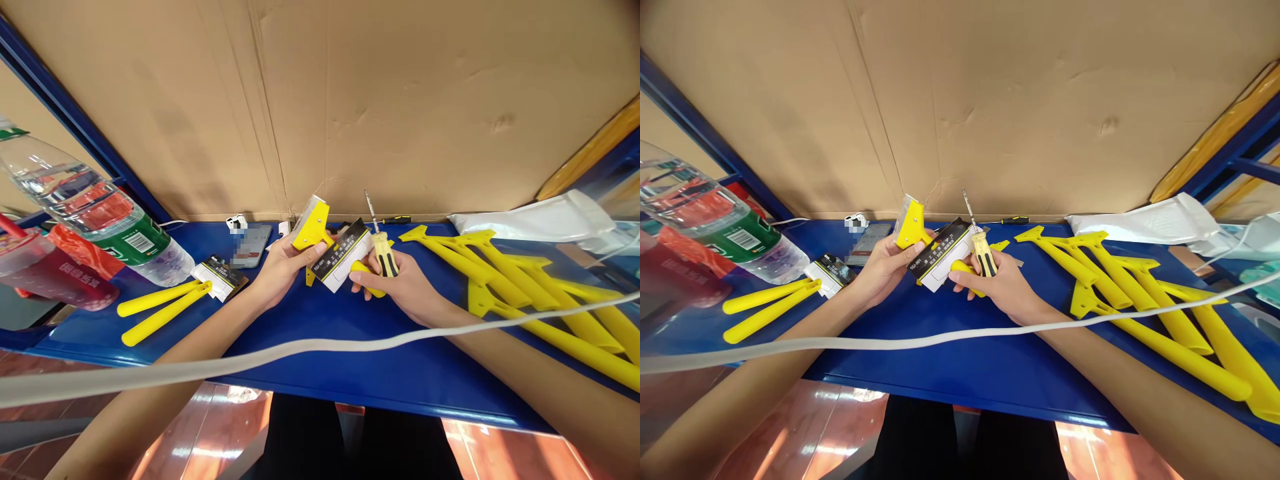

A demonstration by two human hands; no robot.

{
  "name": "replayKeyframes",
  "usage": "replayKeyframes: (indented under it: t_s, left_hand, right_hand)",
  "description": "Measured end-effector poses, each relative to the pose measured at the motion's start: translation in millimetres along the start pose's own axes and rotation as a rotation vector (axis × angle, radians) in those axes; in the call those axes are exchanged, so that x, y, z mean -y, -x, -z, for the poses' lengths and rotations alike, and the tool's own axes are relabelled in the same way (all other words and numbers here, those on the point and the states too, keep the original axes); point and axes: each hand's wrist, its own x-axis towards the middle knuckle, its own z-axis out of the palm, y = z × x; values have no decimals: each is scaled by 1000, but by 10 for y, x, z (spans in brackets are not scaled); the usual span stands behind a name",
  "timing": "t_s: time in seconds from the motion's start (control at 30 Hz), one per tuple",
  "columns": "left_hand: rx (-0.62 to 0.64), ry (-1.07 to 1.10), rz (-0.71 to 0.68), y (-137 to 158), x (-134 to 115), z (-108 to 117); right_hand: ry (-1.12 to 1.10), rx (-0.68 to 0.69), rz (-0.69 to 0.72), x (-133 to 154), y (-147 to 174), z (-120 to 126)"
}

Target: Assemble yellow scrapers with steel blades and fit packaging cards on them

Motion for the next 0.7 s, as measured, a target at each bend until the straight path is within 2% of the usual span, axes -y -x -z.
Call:
replayKeyframes:
  t_s: [0.1, 0.2, 0.27, 0.4, 0.6, 0.7]
  left_hand:
    - [-96, -17, -17, -24, 32, 21]
    - [-132, 34, 92, -52, 124, 69]
    - [-53, 126, 218, -61, 184, 91]
    - [111, 296, 441, -52, 234, 111]
    - [180, 413, 547, -27, 182, 113]
    - [177, 465, 546, -21, 112, 69]
  right_hand:
    - [248, -195, 183, -25, -18, 63]
    - [523, -319, 338, -44, -38, 143]
    - [621, -305, 414, -50, -48, 180]
    - [662, -234, 608, -73, -61, 209]
    - [806, -264, 830, -135, -76, 247]
    - [855, -259, 915, -156, -89, 257]
